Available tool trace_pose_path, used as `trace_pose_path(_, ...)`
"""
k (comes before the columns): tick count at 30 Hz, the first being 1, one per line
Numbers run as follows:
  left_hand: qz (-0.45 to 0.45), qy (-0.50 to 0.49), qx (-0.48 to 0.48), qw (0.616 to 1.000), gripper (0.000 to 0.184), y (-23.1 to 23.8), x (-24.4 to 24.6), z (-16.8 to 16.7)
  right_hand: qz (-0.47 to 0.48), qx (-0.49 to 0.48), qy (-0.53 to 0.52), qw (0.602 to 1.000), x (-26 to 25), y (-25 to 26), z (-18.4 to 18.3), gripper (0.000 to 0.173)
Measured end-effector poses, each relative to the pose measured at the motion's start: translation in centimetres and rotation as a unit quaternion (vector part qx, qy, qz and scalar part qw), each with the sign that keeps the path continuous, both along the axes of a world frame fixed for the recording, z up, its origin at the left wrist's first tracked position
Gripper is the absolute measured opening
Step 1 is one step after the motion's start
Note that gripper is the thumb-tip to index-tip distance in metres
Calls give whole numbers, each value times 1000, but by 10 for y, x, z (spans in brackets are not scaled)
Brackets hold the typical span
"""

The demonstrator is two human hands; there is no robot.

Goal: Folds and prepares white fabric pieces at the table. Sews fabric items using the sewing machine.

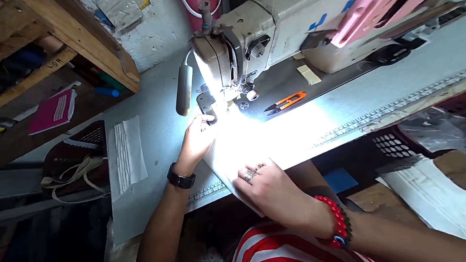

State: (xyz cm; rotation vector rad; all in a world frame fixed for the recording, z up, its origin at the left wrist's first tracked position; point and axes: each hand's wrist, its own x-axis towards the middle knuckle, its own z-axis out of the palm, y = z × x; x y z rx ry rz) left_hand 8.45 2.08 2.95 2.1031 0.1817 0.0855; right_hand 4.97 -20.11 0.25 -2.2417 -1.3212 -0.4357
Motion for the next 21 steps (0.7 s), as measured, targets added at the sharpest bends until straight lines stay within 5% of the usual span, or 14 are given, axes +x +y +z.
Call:
trace_pose_path(5, -101, -120, -87, 984, 30, 6, -14, 25, -9, 147, 192, 970, 45, -3, 18, 36)
trace_pose_path(8, -146, -170, -105, 969, 32, 12, -26, 44, 103, 185, 446, 870, 66, -1, 30, 25)
trace_pose_path(10, -148, -184, -91, 967, 31, 14, -34, 53, 147, 183, 516, 824, 64, 2, 37, 20)
trace_pose_path(12, -130, -196, -85, 968, 29, 14, -42, 58, 154, 189, 514, 823, 58, 4, 42, 19)
trace_pose_path(18, -47, -239, -12, 970, 27, -1, -59, 66, 115, 173, 359, 910, 40, 7, 46, 30)
trace_pose_path(21, -53, -256, 0, 965, 24, -3, -66, 71, 126, 166, 410, 888, 37, 7, 48, 24)
